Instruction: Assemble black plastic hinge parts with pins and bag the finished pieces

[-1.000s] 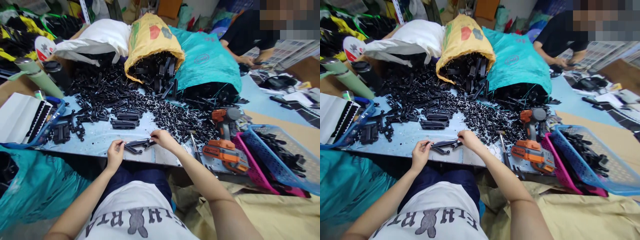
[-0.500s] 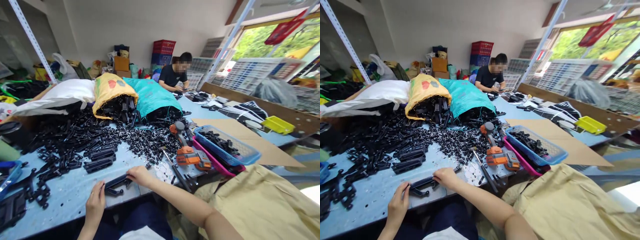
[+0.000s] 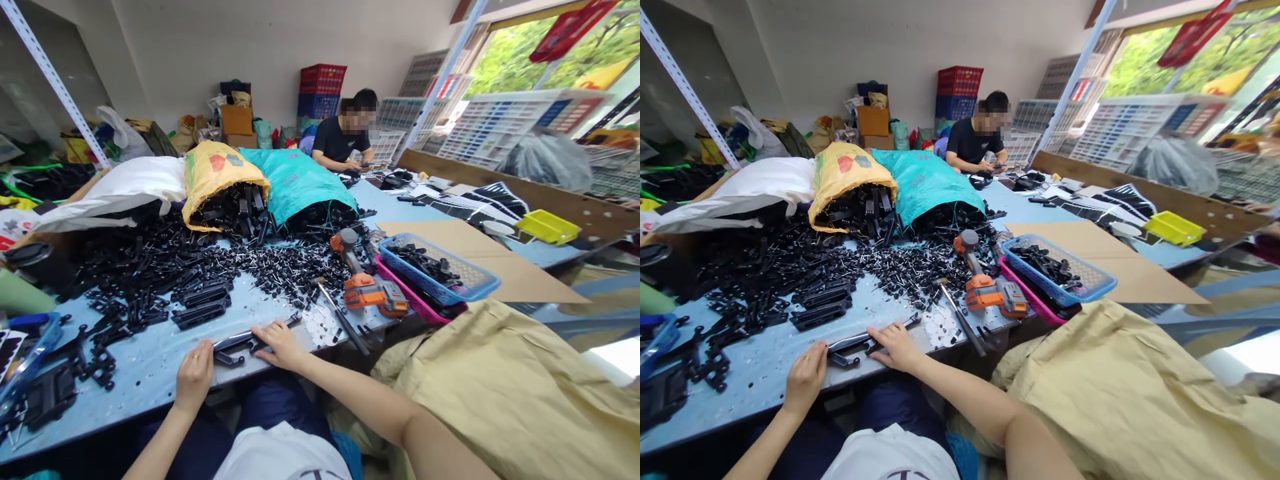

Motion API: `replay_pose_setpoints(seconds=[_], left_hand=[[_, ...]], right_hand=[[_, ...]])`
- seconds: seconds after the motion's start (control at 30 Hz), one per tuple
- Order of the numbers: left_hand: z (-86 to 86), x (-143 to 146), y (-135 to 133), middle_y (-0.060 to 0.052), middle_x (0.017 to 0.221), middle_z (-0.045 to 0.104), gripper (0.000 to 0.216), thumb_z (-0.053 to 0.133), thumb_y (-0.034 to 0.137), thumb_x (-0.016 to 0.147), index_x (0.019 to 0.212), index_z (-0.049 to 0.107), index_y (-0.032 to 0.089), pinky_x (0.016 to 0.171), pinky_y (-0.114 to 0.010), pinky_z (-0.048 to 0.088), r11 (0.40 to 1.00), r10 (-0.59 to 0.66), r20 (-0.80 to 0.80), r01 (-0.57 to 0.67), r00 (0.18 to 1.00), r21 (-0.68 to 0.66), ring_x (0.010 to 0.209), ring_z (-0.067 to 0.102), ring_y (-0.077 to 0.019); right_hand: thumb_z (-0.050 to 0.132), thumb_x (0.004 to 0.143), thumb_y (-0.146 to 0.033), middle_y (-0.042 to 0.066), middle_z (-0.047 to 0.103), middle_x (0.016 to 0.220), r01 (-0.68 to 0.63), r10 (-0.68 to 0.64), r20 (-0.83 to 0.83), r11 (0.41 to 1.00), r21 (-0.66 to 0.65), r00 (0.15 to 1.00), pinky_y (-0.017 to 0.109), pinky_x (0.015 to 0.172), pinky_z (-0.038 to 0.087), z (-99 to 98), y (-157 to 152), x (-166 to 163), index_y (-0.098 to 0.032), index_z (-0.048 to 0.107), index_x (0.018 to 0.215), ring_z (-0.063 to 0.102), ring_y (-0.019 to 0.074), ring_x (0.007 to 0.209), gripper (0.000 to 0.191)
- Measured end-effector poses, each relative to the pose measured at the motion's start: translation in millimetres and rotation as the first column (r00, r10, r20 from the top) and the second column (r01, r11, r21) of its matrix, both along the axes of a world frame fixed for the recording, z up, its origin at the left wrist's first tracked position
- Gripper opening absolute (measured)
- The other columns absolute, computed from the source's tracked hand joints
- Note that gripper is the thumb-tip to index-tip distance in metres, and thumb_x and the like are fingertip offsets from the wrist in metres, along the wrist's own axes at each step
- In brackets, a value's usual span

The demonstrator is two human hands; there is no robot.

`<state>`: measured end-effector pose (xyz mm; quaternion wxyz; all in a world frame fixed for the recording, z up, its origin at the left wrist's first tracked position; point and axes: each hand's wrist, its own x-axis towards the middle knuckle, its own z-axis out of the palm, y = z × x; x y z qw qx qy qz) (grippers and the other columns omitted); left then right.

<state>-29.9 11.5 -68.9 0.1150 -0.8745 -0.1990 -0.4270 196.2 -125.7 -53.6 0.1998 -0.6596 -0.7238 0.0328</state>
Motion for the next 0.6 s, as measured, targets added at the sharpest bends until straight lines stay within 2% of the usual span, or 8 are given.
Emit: replay_pose_setpoints(seconds=[0.13,0.23,0.33,0.43,0.6], left_hand=[[-2.2,-0.4,-3.3,-0.014,0.091,0.07,0.019,0.051,0.011,0.085,0.101,0.06,0.008,0.076,-0.032,0.049,1.0,0.011,-0.003,-0.011,1.0,-0.004,0.082,0.066,-0.0212],[1.3,-5.1,-6.6,-0.015,0.099,0.069,0.023,0.05,0.012,0.085,0.106,0.06,0.008,0.076,-0.033,0.05,0.999,0.041,-0.034,-0.041,0.999,0.017,0.089,0.066,-0.0229],[7.6,-10.8,-2.5,-0.012,0.103,0.069,0.026,0.046,0.011,0.086,0.107,0.062,0.011,0.077,-0.032,0.051,1.0,-0.008,-0.097,0.01,0.995,0.017,0.095,0.065,-0.0227],[10.9,-11.5,7.1,-0.01,0.101,0.07,0.026,0.043,0.011,0.087,0.104,0.063,0.014,0.08,-0.03,0.052,0.997,-0.079,-0.083,0.079,0.993,-0.008,0.097,0.065,-0.0206],[2.6,-6.8,10.8,-0.01,0.107,0.068,0.027,0.046,0.012,0.086,0.108,0.063,0.015,0.083,-0.031,0.052,0.99,-0.129,-0.004,0.129,0.992,-0.055,0.101,0.063,-0.0216]], right_hand=[[0.049,0.087,-0.046,0.009,0.062,0.104,0.003,-0.005,0.04,0.999,0.048,0.999,0.038,0.092,0.032,-3.9,1.7,-2.9,-0.019,0.038,0.136,0.05,0.0207,0.097,0.058],[0.049,0.088,-0.042,0.009,0.063,0.104,-0.001,-0.002,0.038,0.997,0.081,0.999,0.038,0.092,0.033,-3.2,1.0,-4.6,-0.018,0.041,0.134,0.051,0.0202,0.097,0.053],[0.05,0.087,-0.04,0.009,0.063,0.105,0.001,-0.004,0.03,0.996,0.086,1.0,0.037,0.092,0.034,-0.2,0.6,-5.4,-0.018,0.042,0.133,0.052,0.0194,0.097,0.052],[0.053,0.085,-0.041,0.008,0.063,0.101,0.026,-0.028,0.031,0.997,0.066,0.999,0.038,0.09,0.036,1.3,2.0,-4.4,-0.018,0.041,0.134,0.053,0.0197,0.094,0.056],[0.055,0.082,-0.041,0.008,0.063,0.098,0.041,-0.042,0.02,0.997,0.058,0.999,0.039,0.089,0.038,-1.4,3.7,-3.0,-0.02,0.043,0.133,0.054,0.0208,0.091,0.057]])
